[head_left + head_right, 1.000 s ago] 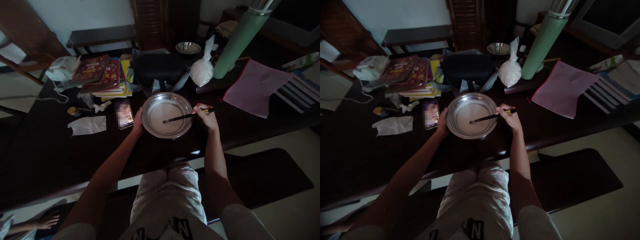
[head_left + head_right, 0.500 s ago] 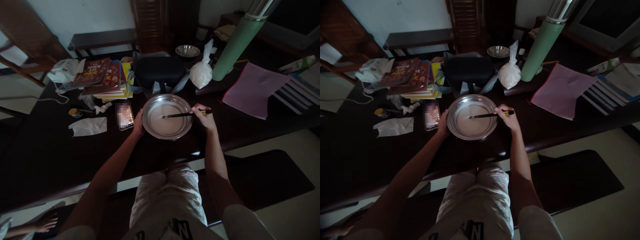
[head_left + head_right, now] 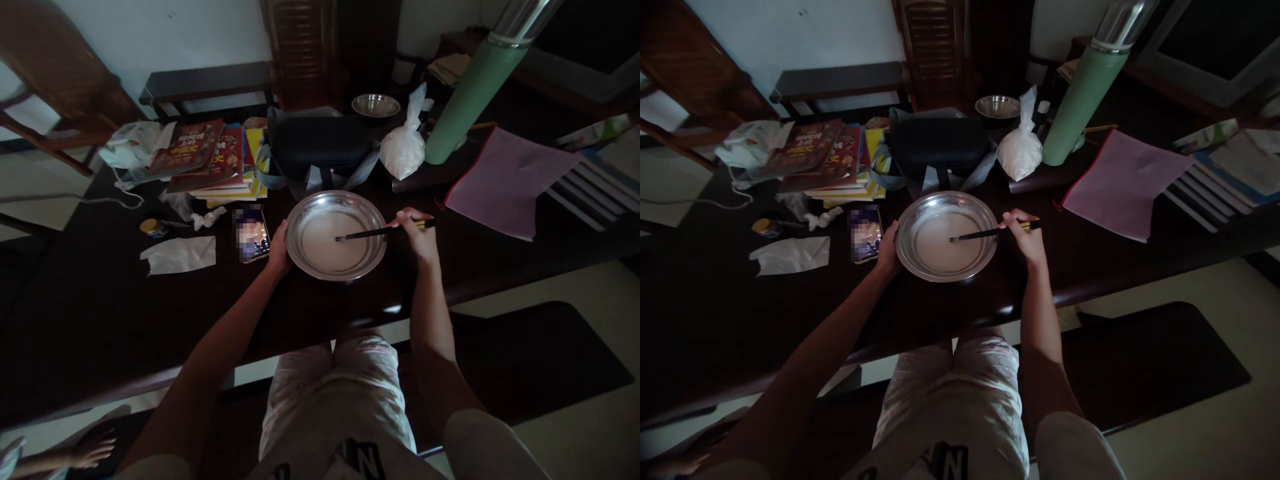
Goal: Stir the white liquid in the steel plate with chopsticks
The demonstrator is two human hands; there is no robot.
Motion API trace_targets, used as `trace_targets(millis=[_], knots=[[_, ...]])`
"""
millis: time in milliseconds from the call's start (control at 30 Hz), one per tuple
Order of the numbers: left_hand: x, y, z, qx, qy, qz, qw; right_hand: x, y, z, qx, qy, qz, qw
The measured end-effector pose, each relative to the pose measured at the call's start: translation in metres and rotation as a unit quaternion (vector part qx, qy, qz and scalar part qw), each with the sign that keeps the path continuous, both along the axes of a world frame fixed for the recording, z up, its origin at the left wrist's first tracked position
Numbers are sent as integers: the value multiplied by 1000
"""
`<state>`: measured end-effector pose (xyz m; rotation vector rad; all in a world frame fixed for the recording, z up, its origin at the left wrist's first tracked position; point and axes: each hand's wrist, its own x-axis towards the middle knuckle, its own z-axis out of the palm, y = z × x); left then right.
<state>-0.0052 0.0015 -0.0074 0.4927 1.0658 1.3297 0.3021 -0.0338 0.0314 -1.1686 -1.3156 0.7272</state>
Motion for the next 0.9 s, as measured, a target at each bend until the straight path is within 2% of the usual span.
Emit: trace_targets(millis=[200,267,400,467,600,667,800,900], knots=[[0,1,-2,7,5,10,1000,-5,0,-1,-1,-38,77,996],[-1,1,-2,13,9,10,1000,-6,1,-2,7,-42,62,997],[-1,2,-4,-2,11,0,1000,-1,1,-3,18,-11,-15,1000],[-2,2,-4,-7,13,-2,1000,1,1,-3,10,4,-5,1000],[-3,1,-5,-2,28,-3,1000,-3,2,-2,-9,-31,74,997],[-3,1,-5,3,30,-8,999,-4,3,-3,0,-39,64,997],[-2,1,-6,-2,28,-3,1000,2,1,-3,7,1,-9,1000],[-3,3,-7,-3,32,8,999,2,0,-2,-8,6,24,1000]])
